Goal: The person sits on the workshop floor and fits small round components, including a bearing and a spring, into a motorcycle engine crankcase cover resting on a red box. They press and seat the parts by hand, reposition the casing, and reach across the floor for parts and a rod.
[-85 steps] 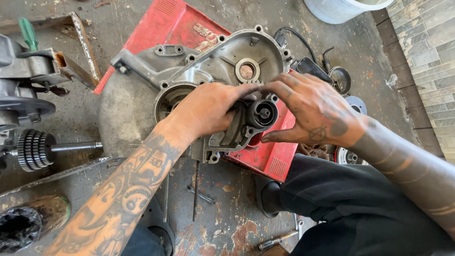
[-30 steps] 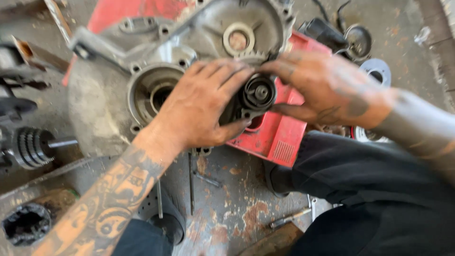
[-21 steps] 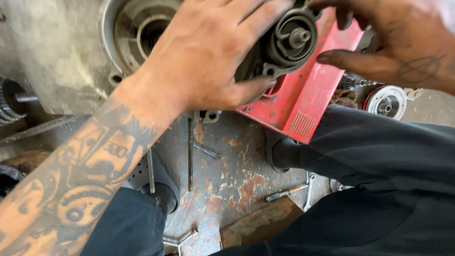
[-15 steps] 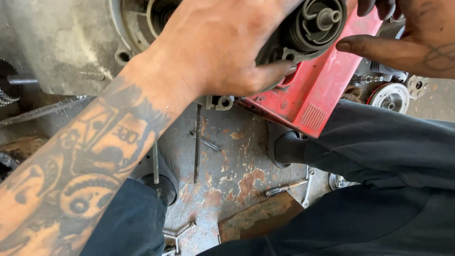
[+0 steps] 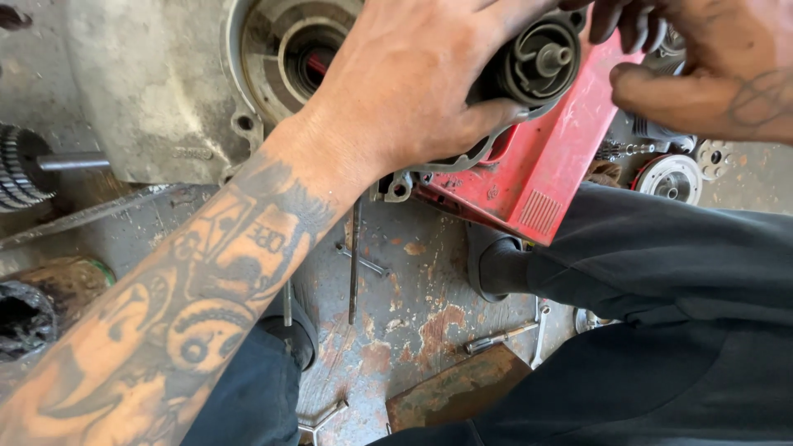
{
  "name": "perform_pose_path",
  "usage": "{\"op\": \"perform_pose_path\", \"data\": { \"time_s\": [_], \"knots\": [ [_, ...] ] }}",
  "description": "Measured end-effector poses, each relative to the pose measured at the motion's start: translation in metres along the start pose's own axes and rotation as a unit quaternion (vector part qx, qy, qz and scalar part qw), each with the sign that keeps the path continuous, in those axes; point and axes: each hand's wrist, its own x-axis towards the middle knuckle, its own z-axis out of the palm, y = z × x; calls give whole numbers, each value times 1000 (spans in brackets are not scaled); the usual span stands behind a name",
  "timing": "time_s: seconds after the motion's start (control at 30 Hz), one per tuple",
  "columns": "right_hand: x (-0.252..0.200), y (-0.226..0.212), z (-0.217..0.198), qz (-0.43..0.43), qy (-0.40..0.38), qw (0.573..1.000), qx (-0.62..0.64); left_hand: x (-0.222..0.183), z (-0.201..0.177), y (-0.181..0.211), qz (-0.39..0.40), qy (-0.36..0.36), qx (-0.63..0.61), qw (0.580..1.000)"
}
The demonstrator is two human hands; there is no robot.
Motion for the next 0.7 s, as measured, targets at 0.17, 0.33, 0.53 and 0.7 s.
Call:
{"op": "perform_pose_path", "data": {
  "time_s": [0.17,0.33,0.53,0.7],
  "knots": [
    [7,-71,1,29,47,990,-126,6,-3,3,-9,-51,14,999],
    [10,-102,27,86,124,938,-313,11,-11,3,15,-63,20,998],
    [26,-112,54,158,199,934,-253,7,-30,-5,4,-131,-41,990],
    [43,-106,81,308,266,874,-268,-1,-35,8,-28,-201,-6,979]
  ]
}}
